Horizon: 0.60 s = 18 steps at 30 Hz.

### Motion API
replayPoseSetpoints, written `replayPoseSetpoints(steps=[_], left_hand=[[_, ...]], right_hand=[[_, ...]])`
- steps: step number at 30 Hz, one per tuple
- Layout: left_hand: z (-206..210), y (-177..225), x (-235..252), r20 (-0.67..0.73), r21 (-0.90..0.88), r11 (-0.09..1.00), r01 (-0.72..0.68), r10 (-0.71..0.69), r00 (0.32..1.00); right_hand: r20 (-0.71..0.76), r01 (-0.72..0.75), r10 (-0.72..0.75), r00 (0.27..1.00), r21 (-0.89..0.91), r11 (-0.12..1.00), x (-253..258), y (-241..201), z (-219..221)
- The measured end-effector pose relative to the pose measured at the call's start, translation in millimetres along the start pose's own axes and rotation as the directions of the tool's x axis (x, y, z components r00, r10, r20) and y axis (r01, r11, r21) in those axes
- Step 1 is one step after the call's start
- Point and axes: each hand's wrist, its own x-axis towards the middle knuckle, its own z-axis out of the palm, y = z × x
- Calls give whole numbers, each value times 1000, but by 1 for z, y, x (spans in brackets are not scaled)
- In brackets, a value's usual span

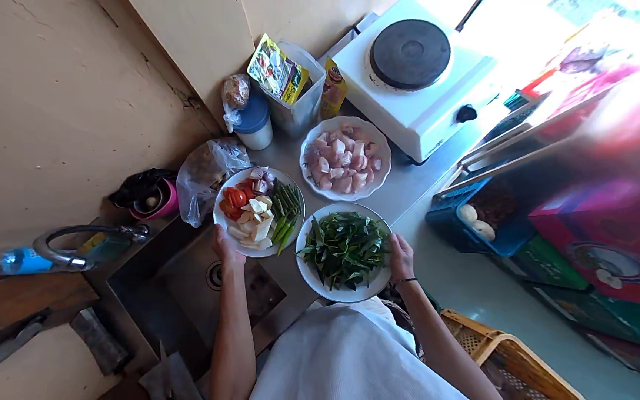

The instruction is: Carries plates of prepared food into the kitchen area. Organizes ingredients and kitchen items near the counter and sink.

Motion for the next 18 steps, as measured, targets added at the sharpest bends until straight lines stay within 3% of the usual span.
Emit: replayPoseSetpoints(steps=[8,11,14,16,18], left_hand=[[3,-1,17,-44,32,999,-29,31,999],[4,5,20,-150,8,993,-115,115,982],[12,21,-1,-304,329,908,-258,361,882],[29,43,-17,-181,454,789,-413,536,825],[52,65,-17,1,417,725,-548,603,798]], right_hand=[[143,-2,26,989,-168,986,2,-1,-6],[189,40,9,982,-250,967,8,-9,-1],[66,101,-85,994,-318,943,12,-7,6],[29,45,-39,999,-251,967,14,-8,1],[-22,-88,86,996,-134,987,14,-8,-5]])
